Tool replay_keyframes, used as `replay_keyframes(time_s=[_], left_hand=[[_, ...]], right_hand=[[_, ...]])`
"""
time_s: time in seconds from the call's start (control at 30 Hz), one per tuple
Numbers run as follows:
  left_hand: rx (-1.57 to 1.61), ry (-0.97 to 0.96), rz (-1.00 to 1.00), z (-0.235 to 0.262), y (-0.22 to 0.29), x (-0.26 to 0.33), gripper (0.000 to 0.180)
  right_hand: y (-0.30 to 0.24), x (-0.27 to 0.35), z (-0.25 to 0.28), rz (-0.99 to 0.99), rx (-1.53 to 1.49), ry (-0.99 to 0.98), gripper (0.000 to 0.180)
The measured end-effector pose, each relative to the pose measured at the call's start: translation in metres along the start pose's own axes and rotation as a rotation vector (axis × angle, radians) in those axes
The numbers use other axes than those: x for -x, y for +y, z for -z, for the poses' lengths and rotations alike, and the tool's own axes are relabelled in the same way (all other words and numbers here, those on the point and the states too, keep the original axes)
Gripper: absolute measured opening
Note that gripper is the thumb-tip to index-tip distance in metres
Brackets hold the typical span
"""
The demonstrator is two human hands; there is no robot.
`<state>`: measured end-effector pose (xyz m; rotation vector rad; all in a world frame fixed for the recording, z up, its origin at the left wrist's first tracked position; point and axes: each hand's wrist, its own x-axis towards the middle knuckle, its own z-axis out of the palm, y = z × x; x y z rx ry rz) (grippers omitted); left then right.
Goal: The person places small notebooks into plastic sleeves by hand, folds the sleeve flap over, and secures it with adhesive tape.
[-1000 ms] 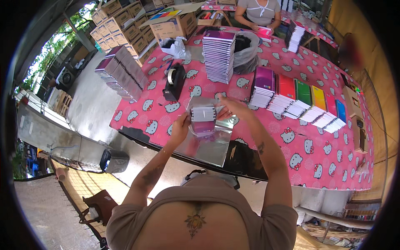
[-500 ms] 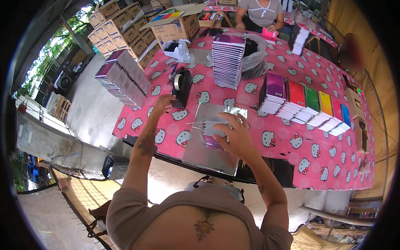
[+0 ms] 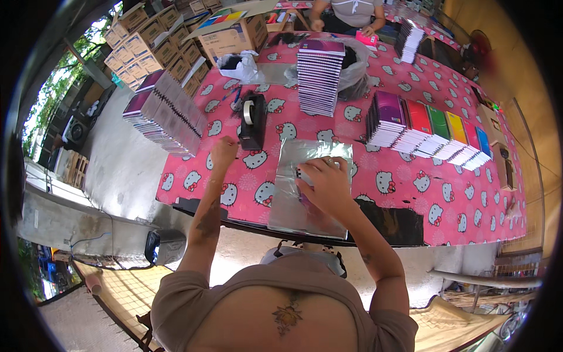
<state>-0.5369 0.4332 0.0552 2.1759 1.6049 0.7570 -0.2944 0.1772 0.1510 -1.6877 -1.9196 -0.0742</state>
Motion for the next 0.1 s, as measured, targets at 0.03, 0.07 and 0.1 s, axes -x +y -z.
replay_keyframes(time_s=[0.03,0.07,0.1], left_hand=[[0.159,-0.005,-0.111,0.0032,-0.0021,0.005,0.011],[0.32,-0.013,-0.222,0.0054,-0.0042,0.0125,0.013],[0.321,-0.019,-0.225,0.0059,-0.0042,0.0143,0.013]], right_hand=[[-0.0021,-0.0013,-0.0014,-0.014,0.002,0.008,0.033],[-0.0025,-0.0023,-0.0028,-0.012,0.034,-0.004,0.035],[-0.0034,-0.0024,-0.0052,-0.009,0.065,-0.021,0.037]])
